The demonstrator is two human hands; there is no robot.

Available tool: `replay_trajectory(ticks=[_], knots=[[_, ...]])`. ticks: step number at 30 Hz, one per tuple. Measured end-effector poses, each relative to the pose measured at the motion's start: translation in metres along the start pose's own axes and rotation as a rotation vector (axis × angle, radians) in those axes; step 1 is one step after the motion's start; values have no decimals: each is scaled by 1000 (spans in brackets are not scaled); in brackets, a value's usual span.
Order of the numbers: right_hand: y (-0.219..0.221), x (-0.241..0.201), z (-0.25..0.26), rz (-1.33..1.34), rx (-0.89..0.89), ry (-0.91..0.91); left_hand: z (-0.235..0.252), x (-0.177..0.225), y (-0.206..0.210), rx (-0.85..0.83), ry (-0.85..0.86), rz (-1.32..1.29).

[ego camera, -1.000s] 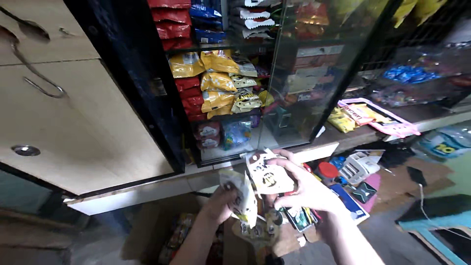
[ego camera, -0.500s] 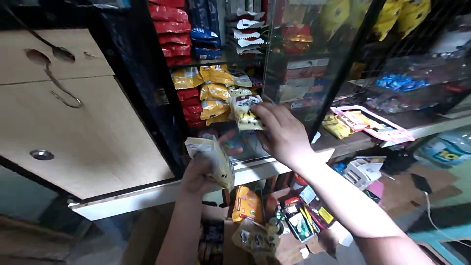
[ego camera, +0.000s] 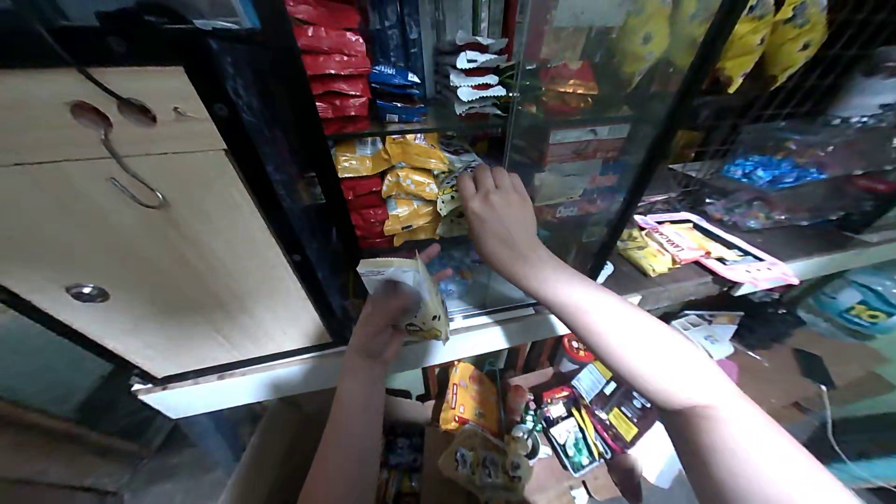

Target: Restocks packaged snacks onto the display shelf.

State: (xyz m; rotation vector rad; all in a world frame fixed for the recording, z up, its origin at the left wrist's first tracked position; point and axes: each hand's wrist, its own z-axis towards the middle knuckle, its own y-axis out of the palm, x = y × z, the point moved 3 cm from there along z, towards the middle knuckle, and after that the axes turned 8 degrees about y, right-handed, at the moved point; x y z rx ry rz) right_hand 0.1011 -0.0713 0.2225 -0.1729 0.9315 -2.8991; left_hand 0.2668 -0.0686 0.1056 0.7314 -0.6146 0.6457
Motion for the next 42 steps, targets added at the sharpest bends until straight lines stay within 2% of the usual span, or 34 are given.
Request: replay_trajectory(ticks=[3,8,10,13,17,22,24,27,30,35,37,40,42], knots=[[8,-2,1,-34,-65,37,2,-1,2,84,0,53],[32,3,-2,-112,-18,16,22,0,8,-17,62,81],[32,3,-4,-112,-131,-3,28,4,13,-17,81,123],[23,3,-4,-84,-251,-31,29,13,24,134,89,188],[30,5,-4,-50,-112,-46,30,20,40,212,81,272],[21,5,-19,-245,46,-57,32,25,61,367,58,335],[14,9,-25,-156,62,-62,34,27,64,391,83,342],[-4,21,-39,207,99,-91,35,33,69,392,85,412],[-15,27,-62,469,274,-273,40,37,80,340,86,435],[-16,29,-65,471,420,-377,57,41,104,145,51,598],[-19,36,-56,454,464,-354,68,52,106,23,96,838],[-21,44,-46,417,507,-302,86,82,99,-144,426,1417],[-21,47,-42,394,516,-256,100,96,97,-333,536,1685]])
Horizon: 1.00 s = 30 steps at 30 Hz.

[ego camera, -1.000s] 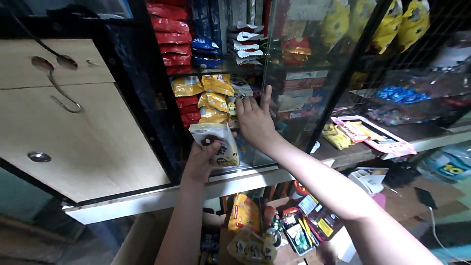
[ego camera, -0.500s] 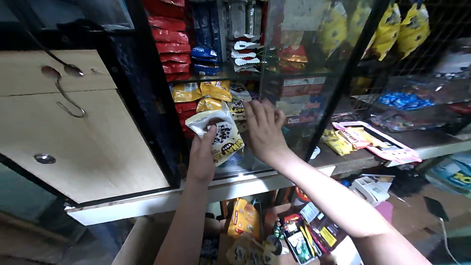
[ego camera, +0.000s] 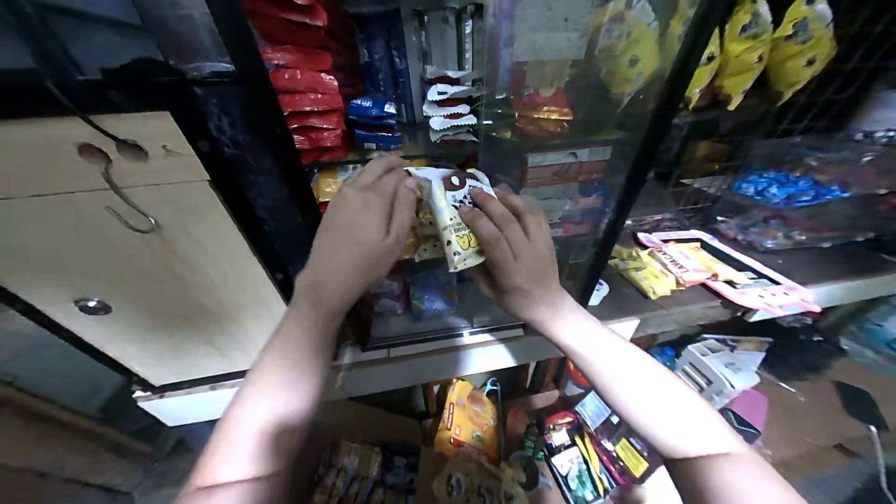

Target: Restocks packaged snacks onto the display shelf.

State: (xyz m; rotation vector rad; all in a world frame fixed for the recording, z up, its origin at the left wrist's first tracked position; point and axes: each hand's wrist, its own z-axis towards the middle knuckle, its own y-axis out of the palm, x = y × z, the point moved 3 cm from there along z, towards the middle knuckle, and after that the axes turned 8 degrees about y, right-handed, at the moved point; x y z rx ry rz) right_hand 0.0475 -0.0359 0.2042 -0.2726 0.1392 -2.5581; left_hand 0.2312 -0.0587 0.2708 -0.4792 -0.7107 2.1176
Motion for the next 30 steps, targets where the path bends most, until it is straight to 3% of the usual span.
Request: replay_trajectory(ticks=[3,6,9,12,17,26,30], knots=[[4,3,3,-31,25,63,19,-13,4,-283,135,216],[8,-3,10,-32,53,90,31,-19,11,-441,165,345],[13,-13,18,-20,32,133,37,-6,13,-577,-9,441],[16,-24,26,5,19,208,44,0,14,-632,-274,438],[23,-37,32,32,-60,484,47,-3,20,-663,-436,418],[44,-50,32,9,-132,772,49,-6,29,-747,-360,525],[38,-55,29,-38,-361,869,46,-12,29,-725,-314,486]])
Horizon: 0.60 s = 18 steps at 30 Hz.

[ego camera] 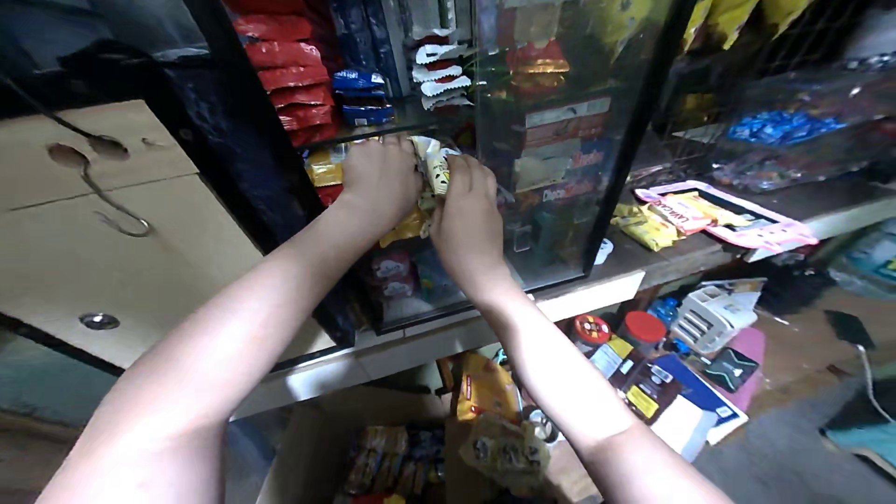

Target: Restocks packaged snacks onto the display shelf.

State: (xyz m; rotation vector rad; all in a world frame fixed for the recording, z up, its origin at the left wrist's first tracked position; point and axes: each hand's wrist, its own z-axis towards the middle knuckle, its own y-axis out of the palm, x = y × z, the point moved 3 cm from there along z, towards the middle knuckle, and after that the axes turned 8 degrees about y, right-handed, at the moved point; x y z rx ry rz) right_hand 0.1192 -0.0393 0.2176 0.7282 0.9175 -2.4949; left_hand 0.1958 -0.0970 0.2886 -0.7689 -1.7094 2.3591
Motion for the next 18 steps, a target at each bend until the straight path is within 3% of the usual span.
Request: replay_trajectory(ticks=[7,12,18], knots=[[10,-23,29,-169,-41,111,-2,2,2,15,21,76],[18,-28,58,-266,-164,144,1,-3,6,48,28,97],[35,-14,83,-119,-154,253,3,-10,8,77,68,45]])
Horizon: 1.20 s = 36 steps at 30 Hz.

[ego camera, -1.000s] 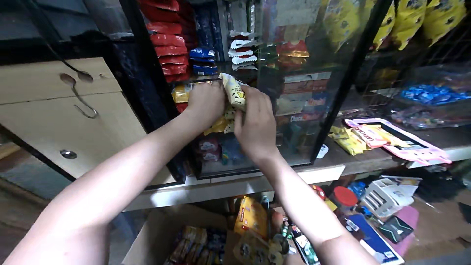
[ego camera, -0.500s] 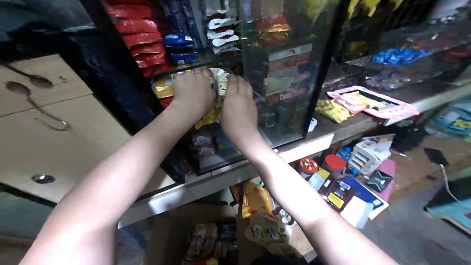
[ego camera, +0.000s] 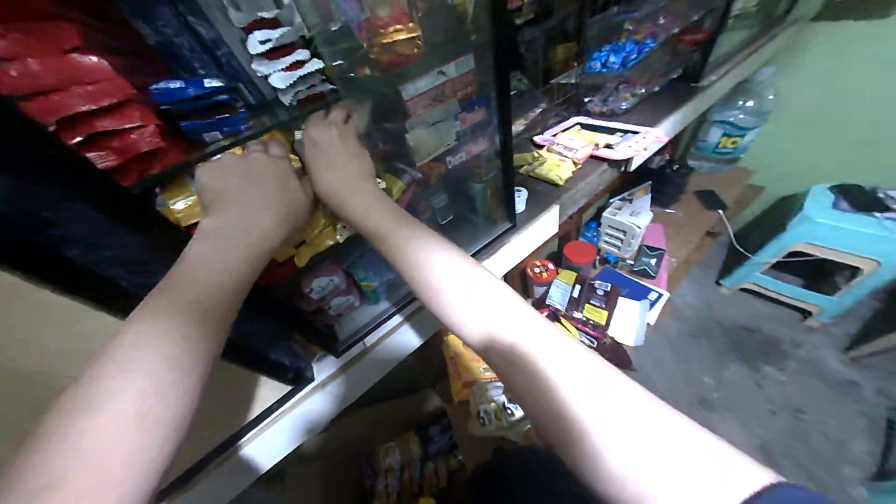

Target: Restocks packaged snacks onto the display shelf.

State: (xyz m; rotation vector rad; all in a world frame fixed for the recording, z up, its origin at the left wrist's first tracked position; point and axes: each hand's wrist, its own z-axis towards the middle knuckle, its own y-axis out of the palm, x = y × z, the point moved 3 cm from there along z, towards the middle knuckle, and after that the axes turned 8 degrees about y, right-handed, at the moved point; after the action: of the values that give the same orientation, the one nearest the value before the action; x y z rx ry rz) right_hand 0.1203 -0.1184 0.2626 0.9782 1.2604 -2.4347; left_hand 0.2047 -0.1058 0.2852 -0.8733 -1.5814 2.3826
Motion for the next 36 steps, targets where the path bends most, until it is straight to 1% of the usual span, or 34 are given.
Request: replay_trajectory(ticks=[3,9,11,14,19,24,26,29,33,36], knots=[[3,3,5,119,-39,35,1,-4,4,40,25,5],[2,4,10,337,-132,107,1,-7,4,51,24,8],[0,3,12,373,-158,106,0,-7,4,52,17,-2],[-7,0,13,341,-194,46,-2,-7,4,63,18,-17],[-4,-1,29,320,-250,79,-7,-4,4,111,17,-66],[-8,-1,31,260,-292,64,-19,5,10,186,92,-98],[-10,-2,33,214,-309,32,-20,5,12,208,104,-102],[-13,-2,33,222,-317,10,-19,6,12,183,78,-104],[-11,0,33,253,-298,42,-18,9,12,159,42,-93],[-11,0,31,235,-318,68,-18,12,12,153,27,-97]])
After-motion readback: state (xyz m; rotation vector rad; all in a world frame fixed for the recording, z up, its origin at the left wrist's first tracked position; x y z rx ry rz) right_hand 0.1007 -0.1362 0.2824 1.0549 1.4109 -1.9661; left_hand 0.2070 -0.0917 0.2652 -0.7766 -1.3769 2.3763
